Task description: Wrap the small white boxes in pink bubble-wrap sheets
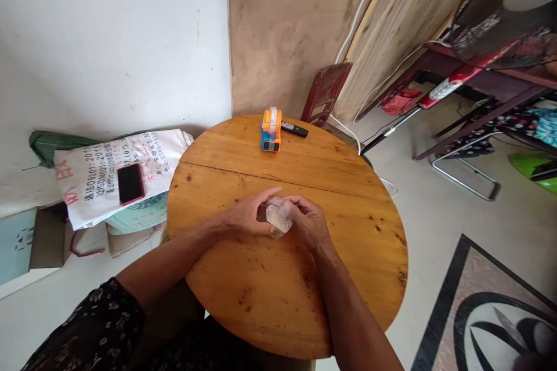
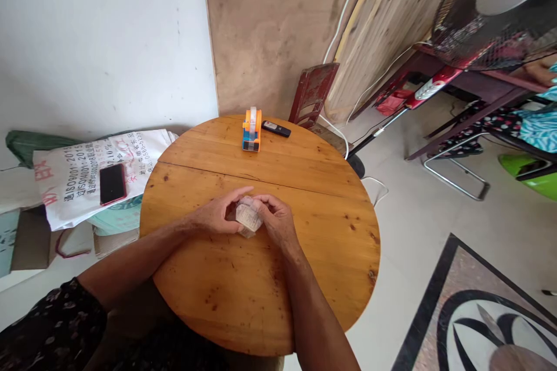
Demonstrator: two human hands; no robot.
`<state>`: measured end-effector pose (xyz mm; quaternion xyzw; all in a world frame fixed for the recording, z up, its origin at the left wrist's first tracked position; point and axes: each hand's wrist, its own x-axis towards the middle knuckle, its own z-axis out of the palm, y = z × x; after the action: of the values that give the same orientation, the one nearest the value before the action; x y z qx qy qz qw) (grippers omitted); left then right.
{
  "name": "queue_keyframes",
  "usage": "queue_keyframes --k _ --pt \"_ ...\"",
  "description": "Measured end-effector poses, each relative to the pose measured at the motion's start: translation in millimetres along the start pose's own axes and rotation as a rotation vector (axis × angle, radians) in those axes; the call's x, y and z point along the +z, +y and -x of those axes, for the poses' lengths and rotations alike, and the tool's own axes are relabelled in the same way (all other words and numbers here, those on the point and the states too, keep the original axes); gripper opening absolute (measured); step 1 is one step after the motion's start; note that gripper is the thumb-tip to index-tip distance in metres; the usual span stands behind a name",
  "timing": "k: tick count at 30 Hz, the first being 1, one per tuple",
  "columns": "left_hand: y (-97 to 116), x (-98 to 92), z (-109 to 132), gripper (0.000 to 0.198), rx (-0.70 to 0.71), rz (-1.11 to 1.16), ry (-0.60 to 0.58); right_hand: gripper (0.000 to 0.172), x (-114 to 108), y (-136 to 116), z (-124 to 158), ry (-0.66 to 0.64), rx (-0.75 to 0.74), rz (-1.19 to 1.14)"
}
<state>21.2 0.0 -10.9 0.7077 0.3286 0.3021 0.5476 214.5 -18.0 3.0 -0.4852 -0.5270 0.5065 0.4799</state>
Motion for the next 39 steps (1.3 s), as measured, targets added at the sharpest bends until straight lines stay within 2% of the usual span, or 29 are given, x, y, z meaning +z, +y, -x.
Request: queue_keyframes --k 3,5,7,9,13,15,17,20,23,24,26,28,29,31,33,35,39 --pt "6 0.7 1 0.092 0.06 -0.155 0.024 0.022 -2 -3 -1 0.113 -0.038 -0.042" --pt "9 1.7 1 0.1 0.059 -0.188 0.011 0.021 -5 -6 -2 0.194 -0.043 -0.095" --pt "10 3.2 1 0.112 0.029 -0.141 -0.034 0.023 -10 -8 -4 0.276 -0.036 -0.182" --pt "8 4.2 0 0.115 0.022 -0.003 -0.083 0.025 -16 -10 -7 0.355 -0.02 -0.284" --pt "7 2.3 0 0.081 0.087 0.32 -0.095 0.033 -22 -4 -16 0.448 0.027 -0.412" --pt "9 -0.3 0 0.061 0.053 0.358 -0.065 0.036 -21 2 -21 0.45 0.059 -0.43" --pt "11 -2.9 0 0.046 -0.041 0.34 -0.036 0.039 -20 8 -24 0.418 0.107 -0.422" --pt "11 -5.0 -1 0.038 -0.174 0.347 0.001 0.041 -23 9 -24 0.42 0.099 -0.282" --pt "6 -5.4 -4 0.037 -0.218 0.389 0.066 0.037 -27 1 -18 0.562 -0.092 -0.007" --pt "4 -5.5 -4 0.04 -0.218 0.399 0.088 0.033 -27 -3 -15 0.565 -0.136 0.072" --pt "2 -5.6 -5 0.045 -0.205 0.406 0.114 0.03 -22 -11 -7 0.434 -0.122 0.188" --pt "3 -5.5 -5 0.05 -0.178 0.401 0.11 0.034 -11 -17 0 0.249 -0.034 0.315" --pt "4 -5.4 -4 0.052 -0.16 0.403 0.094 0.036 -5 -18 4 0.209 -0.007 0.405" --pt "6 -5.0 -3 0.057 -0.121 0.421 0.054 0.039 3 -17 7 0.226 0.002 0.587" --pt "7 -4.5 -3 0.059 -0.094 0.428 0.044 0.03 2 -14 6 0.296 -0.012 0.681" --pt "6 -4.6 -3 0.056 -0.088 0.415 0.114 0.02 -7 -11 2 0.345 -0.018 0.583" --pt "0 -7.5 -8 0.047 -0.077 0.428 0.32 0.024 -24 -6 -9 0.361 0.063 0.028"
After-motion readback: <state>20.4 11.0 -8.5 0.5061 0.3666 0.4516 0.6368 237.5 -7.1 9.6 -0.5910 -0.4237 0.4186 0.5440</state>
